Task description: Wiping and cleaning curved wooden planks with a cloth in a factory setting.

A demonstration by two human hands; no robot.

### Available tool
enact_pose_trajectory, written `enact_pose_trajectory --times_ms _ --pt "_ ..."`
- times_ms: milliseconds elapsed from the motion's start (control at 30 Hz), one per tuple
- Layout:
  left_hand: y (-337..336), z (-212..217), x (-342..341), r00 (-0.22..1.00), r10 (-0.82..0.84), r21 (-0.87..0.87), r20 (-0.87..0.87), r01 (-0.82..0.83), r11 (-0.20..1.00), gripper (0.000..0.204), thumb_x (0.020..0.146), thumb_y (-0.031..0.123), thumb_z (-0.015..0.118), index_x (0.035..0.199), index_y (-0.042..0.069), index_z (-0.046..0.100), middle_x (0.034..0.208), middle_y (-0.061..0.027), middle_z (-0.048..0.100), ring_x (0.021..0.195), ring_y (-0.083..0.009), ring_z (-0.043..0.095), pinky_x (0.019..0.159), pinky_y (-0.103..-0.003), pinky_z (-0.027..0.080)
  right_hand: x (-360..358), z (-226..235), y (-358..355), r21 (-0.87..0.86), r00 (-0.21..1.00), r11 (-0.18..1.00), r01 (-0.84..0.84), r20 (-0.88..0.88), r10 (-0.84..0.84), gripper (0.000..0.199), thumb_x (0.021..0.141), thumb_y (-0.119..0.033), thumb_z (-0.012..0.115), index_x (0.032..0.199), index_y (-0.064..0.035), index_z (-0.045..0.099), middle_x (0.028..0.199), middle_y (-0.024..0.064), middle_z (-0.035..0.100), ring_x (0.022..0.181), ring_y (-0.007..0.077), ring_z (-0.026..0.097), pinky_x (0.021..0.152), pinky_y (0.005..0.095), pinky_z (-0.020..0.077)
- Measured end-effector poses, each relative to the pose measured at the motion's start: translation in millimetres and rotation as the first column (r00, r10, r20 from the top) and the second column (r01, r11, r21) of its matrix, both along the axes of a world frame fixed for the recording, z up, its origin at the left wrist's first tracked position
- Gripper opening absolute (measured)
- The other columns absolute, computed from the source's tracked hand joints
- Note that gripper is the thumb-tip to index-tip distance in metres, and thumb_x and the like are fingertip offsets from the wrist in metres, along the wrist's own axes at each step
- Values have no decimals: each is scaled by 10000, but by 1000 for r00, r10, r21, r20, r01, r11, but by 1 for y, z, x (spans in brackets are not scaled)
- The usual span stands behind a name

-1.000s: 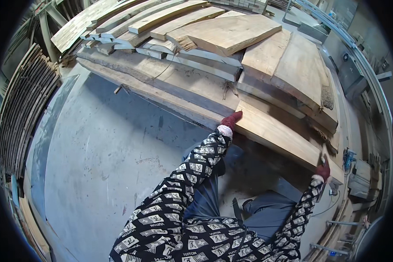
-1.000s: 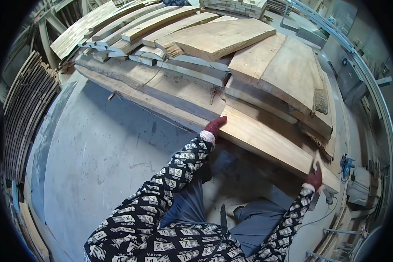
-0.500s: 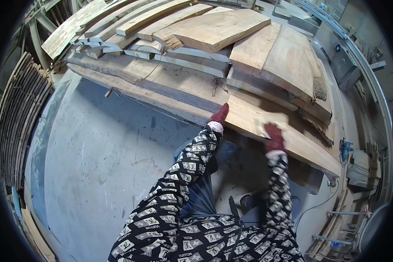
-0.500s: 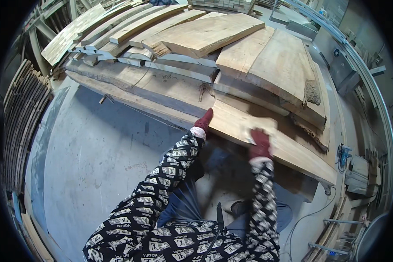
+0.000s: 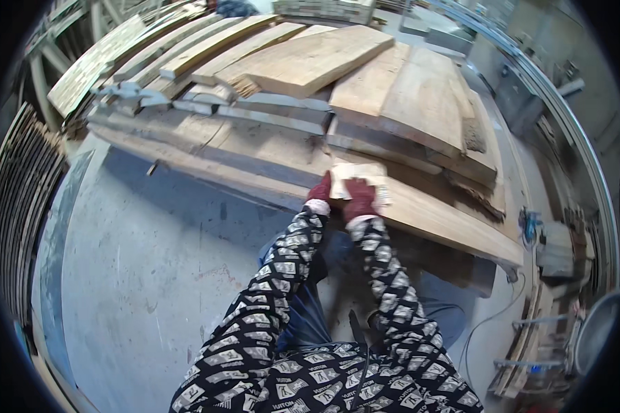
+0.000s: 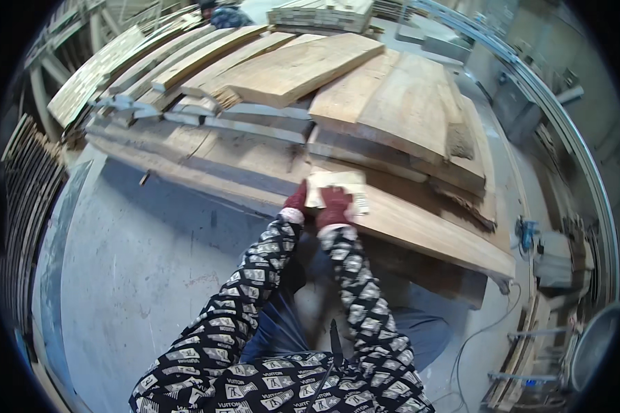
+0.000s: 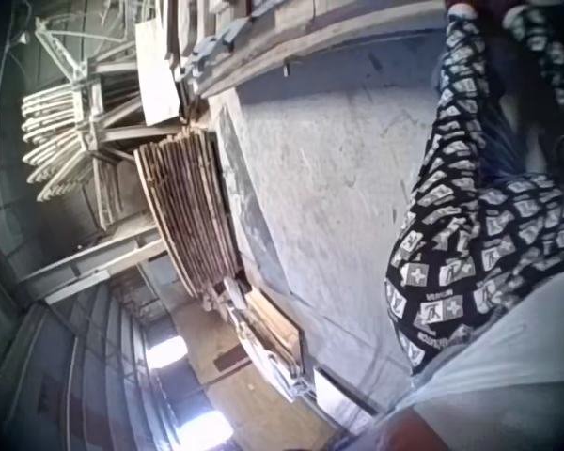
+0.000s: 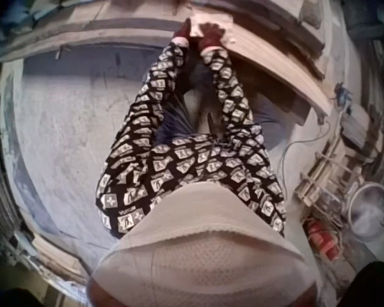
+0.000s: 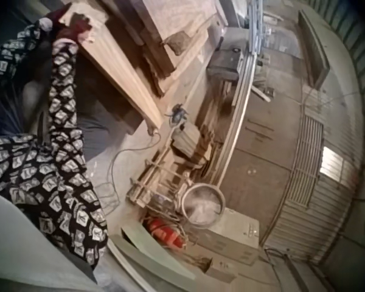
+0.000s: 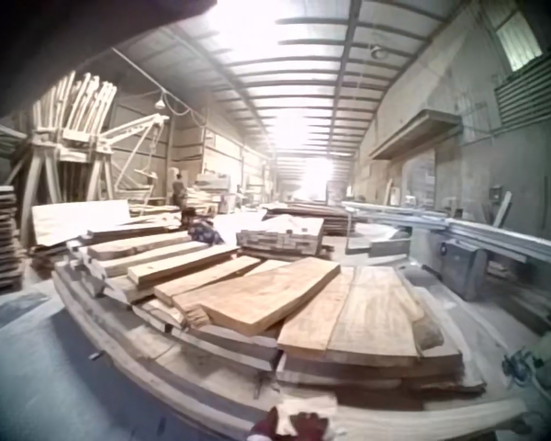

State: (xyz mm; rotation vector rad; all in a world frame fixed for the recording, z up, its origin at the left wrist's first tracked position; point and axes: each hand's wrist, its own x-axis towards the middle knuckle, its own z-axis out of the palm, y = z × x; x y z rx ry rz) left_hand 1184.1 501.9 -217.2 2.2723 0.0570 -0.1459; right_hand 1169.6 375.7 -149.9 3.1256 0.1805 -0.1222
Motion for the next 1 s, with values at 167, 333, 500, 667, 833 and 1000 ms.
enact_pose_trajectory --times_ms 167,333,500,667,833,1000 --pt "41 -90 37 891 -96 147 444 34 989 723 741 -96 401 1367 128 117 1254 -181 412 983 -308 528 820 -369 422 -27 2 -60 -34 988 989 -144 58 145 248 752 -191 481 989 -150 542 1089 51 525 1019 254 504 769 446 438" --pt "-11 -71 48 972 -75 -124 221 105 987 731 734 -89 408 1368 122 111 1309 -173 343 1009 -300 515 823 -362 424 -135 -2 -305 572 815 811 121 409 -410 419 731 -28 387 1109 -93 554 1150 136 524 1155 292 415 981 375 280" --pt "-13 -43 49 963 -71 -128 261 108 986 726 740 -83 410 1368 124 109 1305 -177 345 1014 -300 511 828 -363 422 -103 -33 -350 557 633 803 212 547 -547 395 725 -17 450 1097 -110 545 1027 125 571 983 290 522 852 363 411" --pt "15 -41 48 946 -71 -50 316 91 995 722 745 -76 411 1368 126 107 1302 -182 347 1019 -301 508 832 -363 421 -61 -11 -100 379 817 921 -91 557 -148 376 739 -19 439 1088 -111 543 1037 117 563 988 280 517 877 374 391" --pt "15 -24 44 935 -62 -13 349 72 997 717 750 -70 412 1368 127 105 1299 -187 349 1024 -301 505 837 -364 420 -83 26 -111 511 876 812 -282 482 1 390 733 5 407 1081 -108 543 1064 121 545 1022 270 498 919 374 362" --pt "17 -17 36 936 -40 6 349 40 999 712 756 -63 413 1368 129 104 1295 -191 351 1030 -301 502 842 -364 419 -139 9 -278 545 756 819 -182 610 -238 497 684 94 351 1119 -74 524 1132 111 530 1042 270 488 948 354 344"
